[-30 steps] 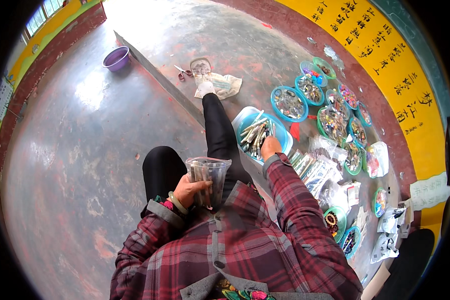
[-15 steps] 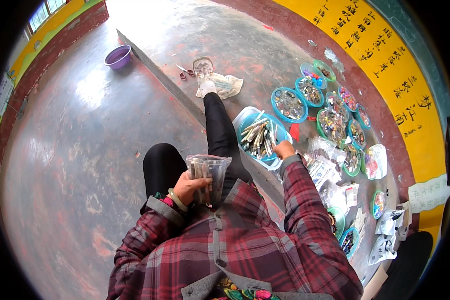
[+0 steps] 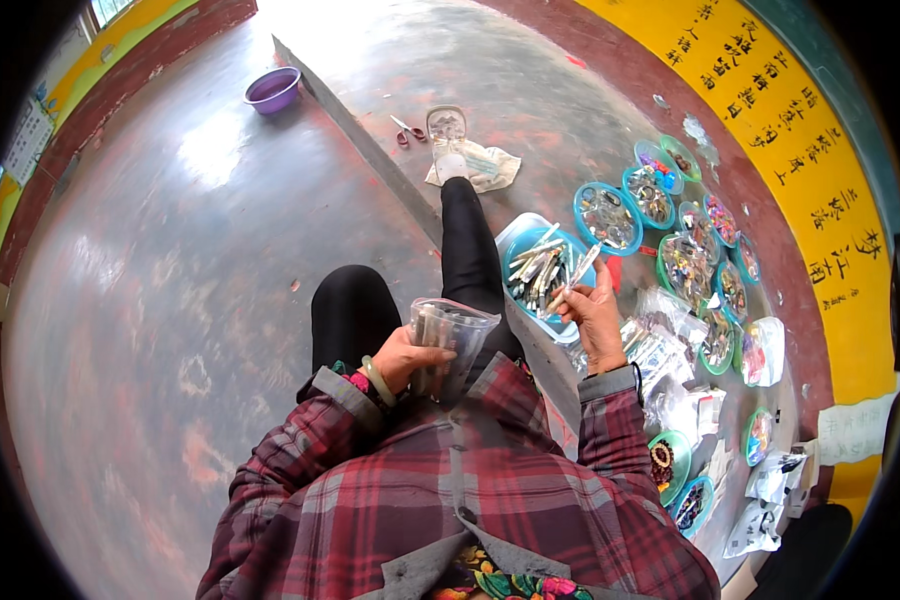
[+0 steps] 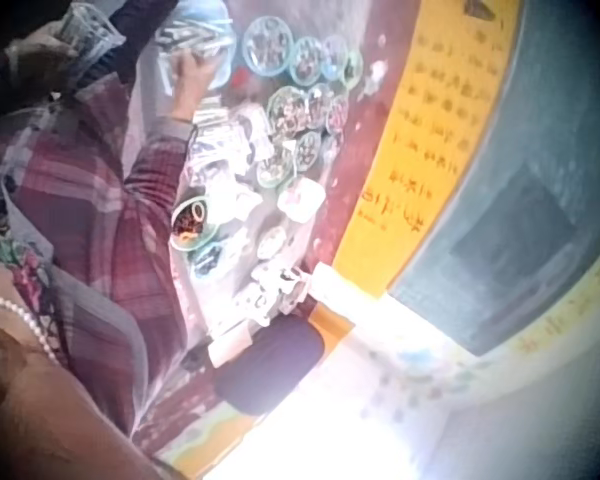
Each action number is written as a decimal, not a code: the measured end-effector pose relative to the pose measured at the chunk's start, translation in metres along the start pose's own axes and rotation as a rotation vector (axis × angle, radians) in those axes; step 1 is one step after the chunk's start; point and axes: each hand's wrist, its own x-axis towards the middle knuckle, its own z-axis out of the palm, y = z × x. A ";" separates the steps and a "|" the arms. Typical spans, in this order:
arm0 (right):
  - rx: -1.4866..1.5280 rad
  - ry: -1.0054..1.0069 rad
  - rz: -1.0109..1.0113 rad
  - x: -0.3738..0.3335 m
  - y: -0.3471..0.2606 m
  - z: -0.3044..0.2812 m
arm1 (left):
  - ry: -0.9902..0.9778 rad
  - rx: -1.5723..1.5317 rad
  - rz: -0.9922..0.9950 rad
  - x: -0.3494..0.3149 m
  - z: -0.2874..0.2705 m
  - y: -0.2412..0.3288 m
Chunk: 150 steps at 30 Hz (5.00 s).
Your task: The person sits on the floor and transfers small, stick-like craft items from a blue plastic tray into a clear plastic bag. They handle the items one by one, placing them into the bag and occasionally adjusting the bag's opening.
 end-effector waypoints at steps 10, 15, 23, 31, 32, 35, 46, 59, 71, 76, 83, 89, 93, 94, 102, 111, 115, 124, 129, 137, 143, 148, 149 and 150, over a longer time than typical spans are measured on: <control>0.062 -0.214 -0.052 -0.001 -0.032 0.059 | -0.090 0.003 -0.115 -0.003 -0.003 0.005; 0.005 -0.234 -0.094 0.003 -0.026 0.086 | -0.120 0.037 -0.098 -0.005 0.000 0.004; -0.081 -0.147 -0.175 -0.006 -0.028 0.105 | -0.125 0.048 -0.137 -0.008 0.004 0.009; -0.128 -0.156 -0.116 -0.006 -0.020 0.107 | -0.128 0.078 -0.133 -0.007 0.004 0.010; -0.119 -0.170 -0.105 -0.007 -0.018 0.108 | -0.124 0.082 -0.133 -0.007 0.005 0.012; -0.091 -0.224 -0.065 -0.008 -0.013 0.108 | -0.120 0.091 -0.148 -0.007 0.004 0.010; -0.057 -0.211 -0.080 -0.010 -0.013 0.108 | -0.128 0.098 -0.143 -0.007 0.006 0.009; -0.104 -0.324 -0.057 -0.008 -0.005 0.101 | -0.167 0.135 -0.165 -0.006 0.004 0.008; -0.263 -0.313 -0.068 -0.016 0.006 0.103 | -0.195 0.144 -0.211 -0.005 0.002 0.010; -0.355 -0.323 -0.109 -0.025 0.012 0.105 | -0.191 0.029 -0.183 0.000 -0.006 -0.001; -0.654 -0.330 -0.358 -0.030 0.023 0.104 | -0.190 -0.009 -0.167 0.002 -0.010 -0.005; -0.682 -0.396 -0.353 -0.033 0.030 0.098 | -0.180 -0.001 -0.174 0.002 -0.011 -0.007; -0.669 -0.429 -0.300 -0.038 0.027 0.096 | -0.168 0.021 -0.187 0.002 -0.010 -0.004; -0.642 -0.440 -0.279 -0.040 0.026 0.096 | -0.154 0.008 -0.195 0.001 -0.009 -0.004; -0.646 -0.444 -0.301 -0.039 0.042 0.089 | -0.103 0.170 -0.106 -0.001 -0.002 -0.003; -0.775 0.243 -0.139 0.047 0.084 -0.030 | -0.004 -0.007 0.048 -0.007 -0.001 0.007; -1.018 0.330 0.056 0.086 0.129 -0.100 | -0.040 -0.079 0.114 -0.007 0.000 0.011; -1.267 0.378 0.437 0.127 0.165 -0.129 | -0.113 -0.093 0.127 -0.008 0.007 0.019; -1.176 0.390 0.449 0.126 0.164 -0.130 | -0.160 -0.050 0.139 -0.004 -0.003 0.010; -0.980 0.450 0.451 0.123 0.167 -0.131 | -0.093 -0.035 0.112 -0.006 -0.001 0.008; -0.831 0.376 0.280 0.107 0.154 -0.129 | -0.068 -0.011 0.107 -0.007 0.000 0.007; -0.200 0.648 0.229 0.094 0.161 -0.130 | -0.069 -0.016 0.105 -0.007 0.003 0.007; -0.151 0.668 0.236 0.092 0.161 -0.130 | -0.068 -0.018 0.106 -0.007 0.003 0.007; -0.144 0.699 0.220 0.089 0.159 -0.127 | -0.064 -0.018 0.109 -0.008 0.003 0.007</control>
